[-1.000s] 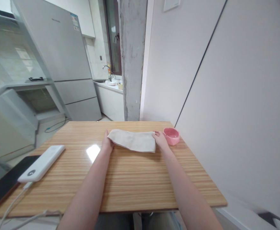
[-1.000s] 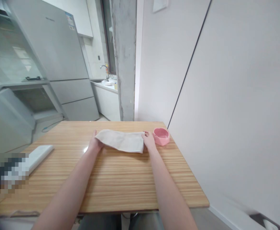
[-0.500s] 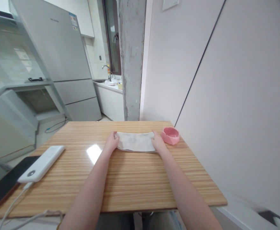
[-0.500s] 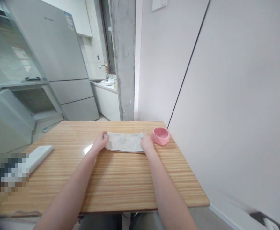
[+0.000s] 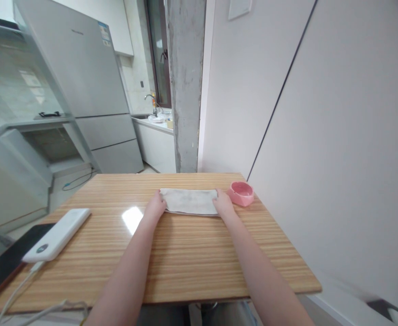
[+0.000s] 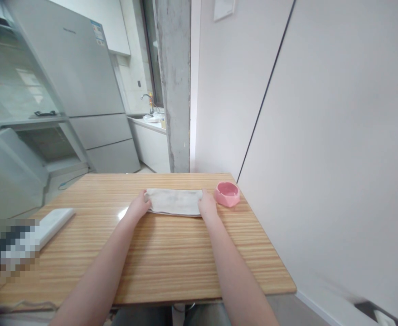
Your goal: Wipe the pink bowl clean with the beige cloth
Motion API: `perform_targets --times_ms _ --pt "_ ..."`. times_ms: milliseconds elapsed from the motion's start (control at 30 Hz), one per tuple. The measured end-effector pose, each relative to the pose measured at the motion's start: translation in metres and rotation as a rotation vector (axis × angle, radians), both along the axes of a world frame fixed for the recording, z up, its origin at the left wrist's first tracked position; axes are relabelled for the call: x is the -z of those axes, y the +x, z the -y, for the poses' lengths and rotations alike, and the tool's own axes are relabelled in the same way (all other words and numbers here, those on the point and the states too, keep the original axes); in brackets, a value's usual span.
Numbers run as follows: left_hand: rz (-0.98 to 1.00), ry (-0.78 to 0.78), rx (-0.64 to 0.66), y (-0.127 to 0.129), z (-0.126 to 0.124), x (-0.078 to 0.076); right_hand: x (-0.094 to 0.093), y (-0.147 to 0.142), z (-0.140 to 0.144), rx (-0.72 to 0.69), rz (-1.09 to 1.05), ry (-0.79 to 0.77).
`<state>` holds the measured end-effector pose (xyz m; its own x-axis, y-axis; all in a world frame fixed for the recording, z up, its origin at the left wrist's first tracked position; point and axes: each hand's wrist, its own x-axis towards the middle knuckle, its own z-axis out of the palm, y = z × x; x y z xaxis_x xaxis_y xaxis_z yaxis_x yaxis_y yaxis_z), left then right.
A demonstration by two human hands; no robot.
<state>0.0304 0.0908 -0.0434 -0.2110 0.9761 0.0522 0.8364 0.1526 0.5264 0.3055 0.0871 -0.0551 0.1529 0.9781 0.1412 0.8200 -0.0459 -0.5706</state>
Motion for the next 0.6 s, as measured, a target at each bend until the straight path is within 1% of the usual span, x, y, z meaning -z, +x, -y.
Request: perform_targets --times_ms 67,100,133,200,233,267,300,333,433,500,533,600 --pt "0.046 -0.027 -0.003 -0.001 0.002 -0.006 -0.002 -0.002 0.001 0.015 -0.033 -0.02" --pt "0.081 0.005 -0.015 0.0 0.003 -0.01 -0.003 -0.003 0.001 0.024 -0.079 -0.032" --pt "0.12 0.081 -0.033 0.002 0.005 -0.014 -0.004 -0.005 0.001 0.027 -0.14 -0.043" --pt "0.205 0.319 -0.065 0.01 0.01 -0.021 -0.006 -0.01 0.001 0.008 -0.262 -0.062" --pt "0.244 0.432 -0.057 0.017 0.013 -0.023 -0.006 -0.013 0.0 -0.016 -0.313 -0.071" --pt "0.273 0.507 -0.022 0.024 0.016 -0.024 -0.006 -0.017 0.0 -0.046 -0.352 -0.081" --pt "0.29 0.537 0.041 0.033 0.019 -0.024 -0.006 -0.022 0.0 -0.077 -0.379 -0.091" --pt "0.292 0.524 0.13 0.043 0.021 -0.022 -0.005 -0.026 0.0 -0.1 -0.396 -0.099" --pt "0.24 0.387 0.464 0.07 0.026 -0.01 -0.002 -0.037 0.0 -0.18 -0.528 -0.163" --pt "0.216 0.314 0.66 0.082 0.026 -0.002 0.002 -0.04 -0.001 -0.213 -0.655 -0.22" --pt "0.216 0.29 0.726 0.085 0.026 0.001 0.003 -0.04 -0.002 -0.217 -0.709 -0.24" --pt "0.233 0.259 0.773 0.086 0.025 0.005 0.008 -0.04 -0.005 -0.199 -0.734 -0.216"
